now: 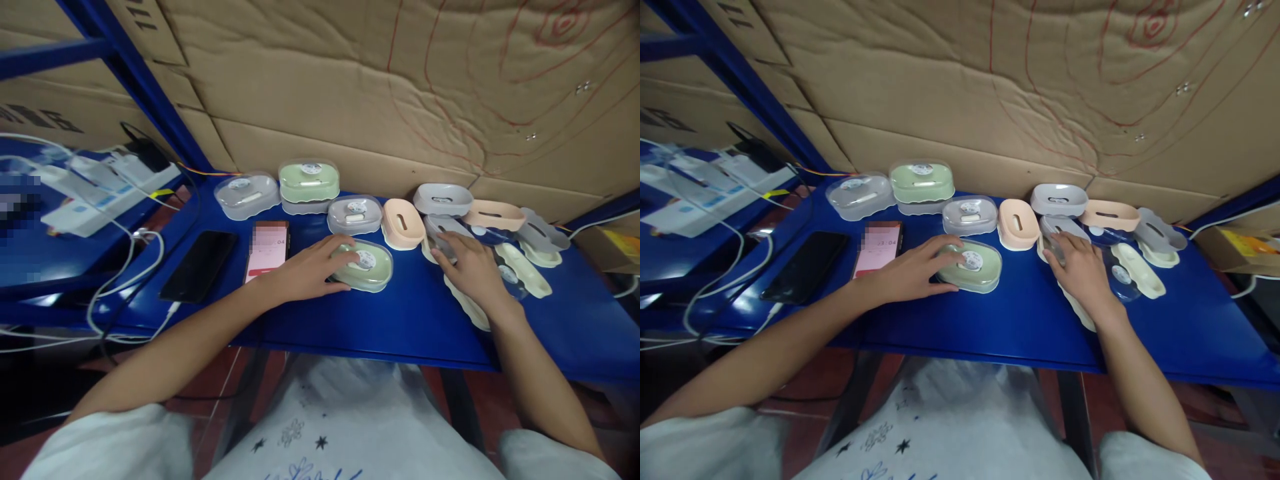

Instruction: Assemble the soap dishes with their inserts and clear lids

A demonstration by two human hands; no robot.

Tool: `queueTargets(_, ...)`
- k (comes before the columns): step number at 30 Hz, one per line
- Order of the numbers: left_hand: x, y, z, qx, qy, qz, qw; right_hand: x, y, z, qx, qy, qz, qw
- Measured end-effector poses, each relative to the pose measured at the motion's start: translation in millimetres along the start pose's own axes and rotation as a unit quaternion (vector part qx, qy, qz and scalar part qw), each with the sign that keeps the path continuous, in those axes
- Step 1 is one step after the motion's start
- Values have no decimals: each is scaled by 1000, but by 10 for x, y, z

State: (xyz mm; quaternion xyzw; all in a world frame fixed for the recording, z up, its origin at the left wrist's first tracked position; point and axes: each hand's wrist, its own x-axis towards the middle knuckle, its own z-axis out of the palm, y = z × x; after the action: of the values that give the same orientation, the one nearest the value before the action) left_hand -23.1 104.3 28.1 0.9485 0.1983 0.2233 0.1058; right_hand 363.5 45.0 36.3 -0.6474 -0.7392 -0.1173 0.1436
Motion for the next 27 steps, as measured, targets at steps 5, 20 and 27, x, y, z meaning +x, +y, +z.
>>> queueTargets(5,8,-29,30,-10,46,3,999,-10,-40,-11,-1,25,-4,1000)
queueTargets(20,240,-94,-162,61,195,-39,978,-17,-360,-85,53,23,-109,992)
queueTargets(27,928,-213,-83,194,102,-168,961,-22,-375,-80,55,20,-102,993)
